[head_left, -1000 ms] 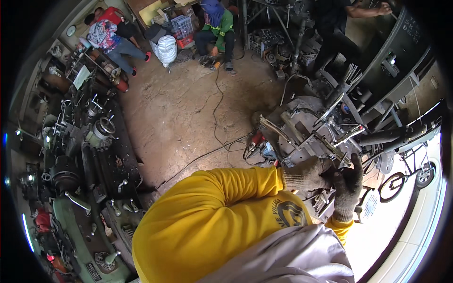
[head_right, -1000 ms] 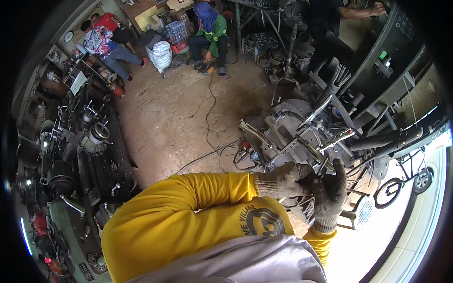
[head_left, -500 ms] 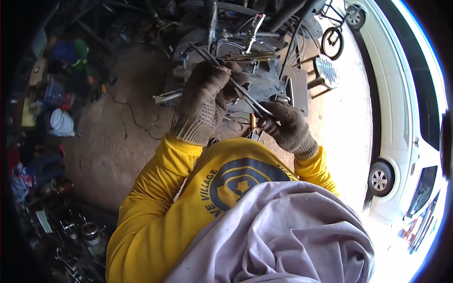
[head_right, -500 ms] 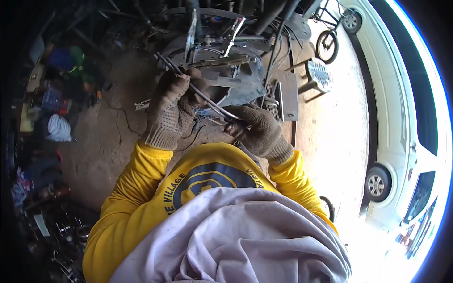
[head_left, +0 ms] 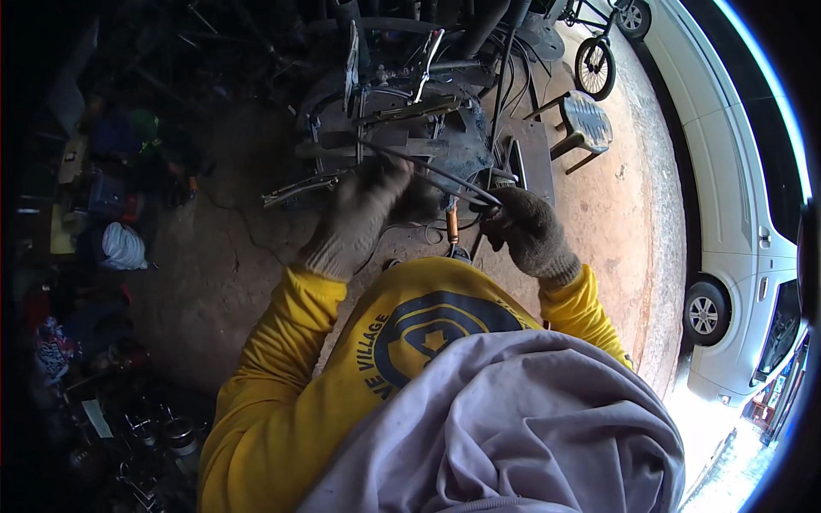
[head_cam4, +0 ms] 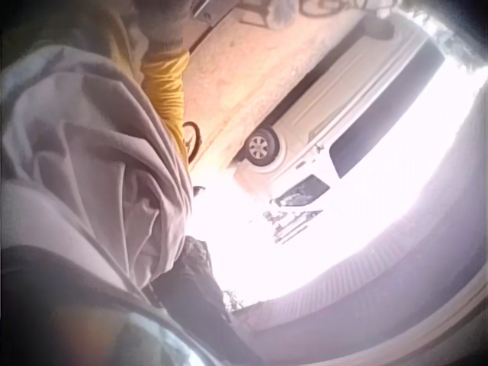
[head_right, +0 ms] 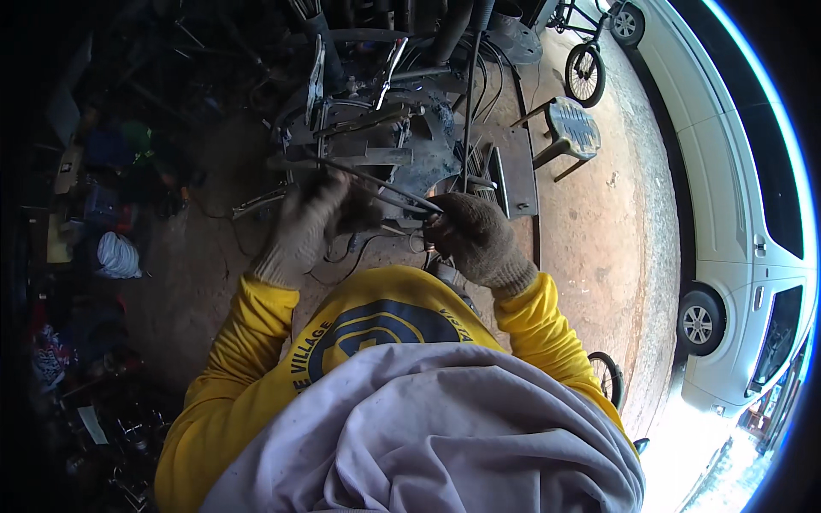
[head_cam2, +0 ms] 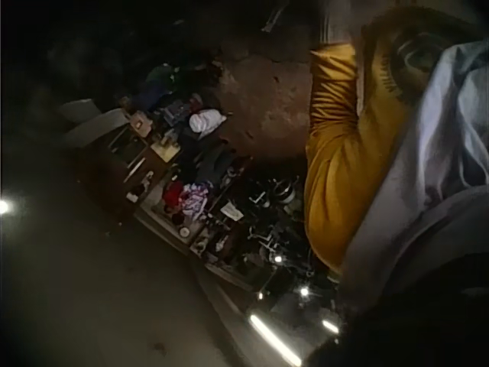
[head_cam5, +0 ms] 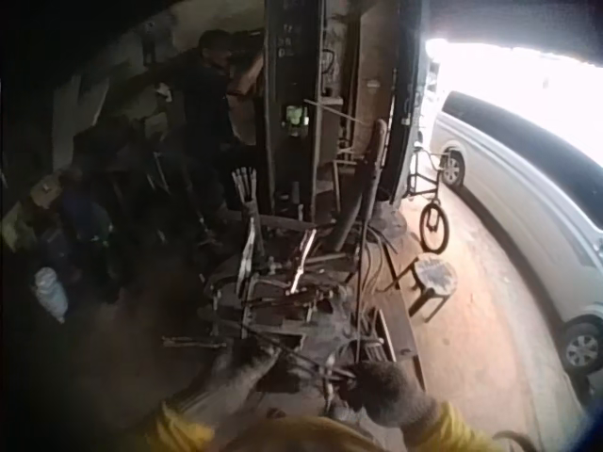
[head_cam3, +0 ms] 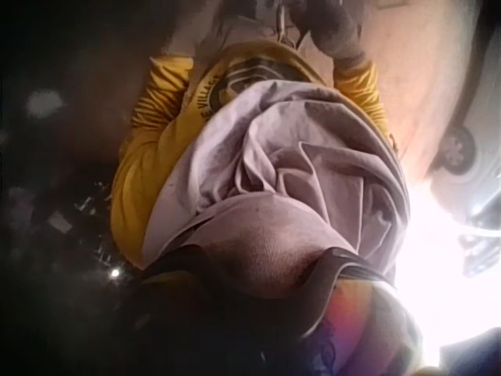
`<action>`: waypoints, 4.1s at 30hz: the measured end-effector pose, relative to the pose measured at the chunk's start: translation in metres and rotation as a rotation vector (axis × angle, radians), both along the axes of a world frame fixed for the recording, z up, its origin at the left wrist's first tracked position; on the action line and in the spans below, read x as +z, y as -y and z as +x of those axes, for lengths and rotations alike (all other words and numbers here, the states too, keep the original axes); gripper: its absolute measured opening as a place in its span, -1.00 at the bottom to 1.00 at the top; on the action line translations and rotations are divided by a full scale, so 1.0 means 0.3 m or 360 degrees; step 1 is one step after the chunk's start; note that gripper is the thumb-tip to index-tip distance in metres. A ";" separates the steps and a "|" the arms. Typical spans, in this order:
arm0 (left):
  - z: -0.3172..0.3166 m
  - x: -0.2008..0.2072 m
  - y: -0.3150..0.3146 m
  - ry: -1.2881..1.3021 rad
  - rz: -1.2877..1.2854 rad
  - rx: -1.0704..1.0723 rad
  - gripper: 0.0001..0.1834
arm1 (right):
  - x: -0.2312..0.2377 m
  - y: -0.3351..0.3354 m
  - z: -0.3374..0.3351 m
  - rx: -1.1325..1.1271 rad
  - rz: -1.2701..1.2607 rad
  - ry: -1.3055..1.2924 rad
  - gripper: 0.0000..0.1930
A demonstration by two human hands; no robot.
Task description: The person holds and aligns metal pipes and plates on a workbench, using clamps to secure them and a welding tool to join the components.
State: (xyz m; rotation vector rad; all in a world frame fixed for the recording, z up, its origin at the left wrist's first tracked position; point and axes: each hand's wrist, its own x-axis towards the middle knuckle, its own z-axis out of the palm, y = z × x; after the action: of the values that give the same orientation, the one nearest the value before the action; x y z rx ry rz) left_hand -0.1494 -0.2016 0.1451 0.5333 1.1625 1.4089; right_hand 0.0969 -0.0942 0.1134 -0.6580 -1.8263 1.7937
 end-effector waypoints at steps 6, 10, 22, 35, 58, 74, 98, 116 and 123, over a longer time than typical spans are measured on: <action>0.046 0.117 0.028 -0.1856 0.0582 -0.0483 -0.74 | 0.061 -0.144 0.057 0.0344 0.0572 0.0366 -0.81; 0.134 0.083 -0.102 -0.2266 0.0756 -0.0607 -0.75 | 0.108 -0.224 0.041 0.0571 0.1100 0.0186 -0.81; 0.251 -0.065 -0.170 -0.1075 0.0394 -0.0128 -0.75 | -0.053 -0.147 0.009 -0.0450 -0.0243 -0.0506 -0.15; 0.244 -0.112 -0.154 -0.1008 0.0347 0.0127 -0.75 | -0.004 -0.117 -0.066 -0.0462 -0.0615 -0.0499 -0.70; 0.197 -0.170 -0.128 -0.1927 0.0572 -0.0153 -0.71 | 0.043 -0.163 -0.073 -0.0159 -0.0491 -0.0080 -0.74; 0.167 -0.133 -0.103 -0.1526 0.0663 -0.0413 -0.73 | 0.063 -0.211 -0.095 0.0256 -0.0438 -0.0115 -0.83; 0.051 -0.250 -0.107 -0.0892 0.0756 -0.0101 -0.77 | 0.098 -0.186 -0.268 0.0025 -0.0530 -0.0199 -0.78; -0.050 -0.203 0.072 -0.0630 0.0303 -0.0806 -0.75 | 0.169 -0.226 -0.199 0.0613 0.0081 0.0428 -0.78; -0.051 -0.108 0.098 -0.0266 0.0287 -0.0583 -0.79 | 0.111 -0.231 -0.224 0.0548 0.0249 0.0012 -0.70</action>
State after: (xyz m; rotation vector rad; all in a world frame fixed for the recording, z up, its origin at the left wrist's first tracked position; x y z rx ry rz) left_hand -0.1648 -0.2311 0.1127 0.9562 1.0093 1.1716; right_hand 0.0296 -0.0248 0.1466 -0.3041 -2.1624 1.8293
